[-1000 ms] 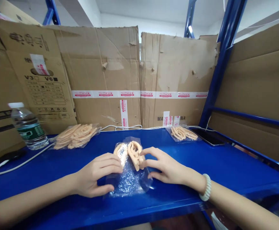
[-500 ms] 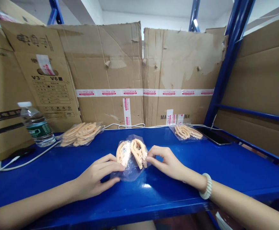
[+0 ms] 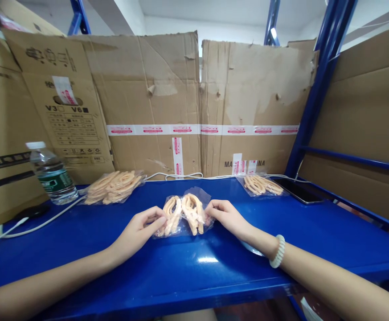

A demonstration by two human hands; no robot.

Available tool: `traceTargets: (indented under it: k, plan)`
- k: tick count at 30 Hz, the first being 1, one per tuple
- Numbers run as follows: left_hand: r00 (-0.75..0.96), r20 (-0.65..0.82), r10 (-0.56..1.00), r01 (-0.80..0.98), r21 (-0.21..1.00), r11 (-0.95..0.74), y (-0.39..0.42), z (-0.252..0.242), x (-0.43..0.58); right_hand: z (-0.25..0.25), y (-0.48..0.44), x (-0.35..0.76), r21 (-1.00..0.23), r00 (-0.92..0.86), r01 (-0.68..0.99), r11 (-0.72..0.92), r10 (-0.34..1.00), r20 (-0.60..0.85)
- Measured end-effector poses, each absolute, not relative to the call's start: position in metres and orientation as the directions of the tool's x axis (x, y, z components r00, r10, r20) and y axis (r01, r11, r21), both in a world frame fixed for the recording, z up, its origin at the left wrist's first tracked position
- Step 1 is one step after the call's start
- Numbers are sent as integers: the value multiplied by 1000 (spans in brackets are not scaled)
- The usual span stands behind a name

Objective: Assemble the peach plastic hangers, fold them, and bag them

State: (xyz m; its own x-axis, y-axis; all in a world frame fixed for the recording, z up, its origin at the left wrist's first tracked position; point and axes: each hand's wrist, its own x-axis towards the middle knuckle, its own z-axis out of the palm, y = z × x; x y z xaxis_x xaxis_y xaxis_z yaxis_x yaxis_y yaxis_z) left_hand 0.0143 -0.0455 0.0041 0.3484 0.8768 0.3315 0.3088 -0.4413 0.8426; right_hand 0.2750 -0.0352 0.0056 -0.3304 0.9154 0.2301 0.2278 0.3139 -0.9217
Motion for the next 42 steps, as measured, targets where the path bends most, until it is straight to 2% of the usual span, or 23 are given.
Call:
traceTargets:
  k: [4,10,15,18,20,22,28,32,35,39,42]
  plan:
    - [368,320,873,342,826,-447,-38,6,17,5,-35,276,-899,-332,276,341,911,244]
    - [477,502,722,437,577,-690,-41,16,11,15,-42,277,-787,-386,385,483,858,338]
    - [565,562,604,394,460,-796,-44,14,4,31,-48,270,-592,-461,506,628,777,429]
    - [630,601,492,339,358,-870,-48,12,2,34,-53,260,-379,-556,553,742,667,495]
    - [648,621,441,307,317,-897,-51,10,1,31,-58,252,-247,-630,567,786,607,484]
    - [652,632,418,290,302,-908,-53,9,0,26,-63,245,-196,-667,576,794,595,449]
    - [661,618,426,286,317,-904,-55,8,1,21,-74,238,-183,-690,579,794,597,409]
    - [644,540,541,338,433,-836,-54,6,5,25,-77,239,-231,-713,528,818,574,403]
    - [606,471,641,390,526,-756,-54,6,8,26,-77,239,-320,-700,483,815,579,418]
    - [525,396,753,413,655,-633,-55,10,10,28,-71,244,-440,-613,485,756,652,445]
    - [483,350,803,386,738,-554,-54,10,11,32,-61,251,-466,-560,514,720,693,453]
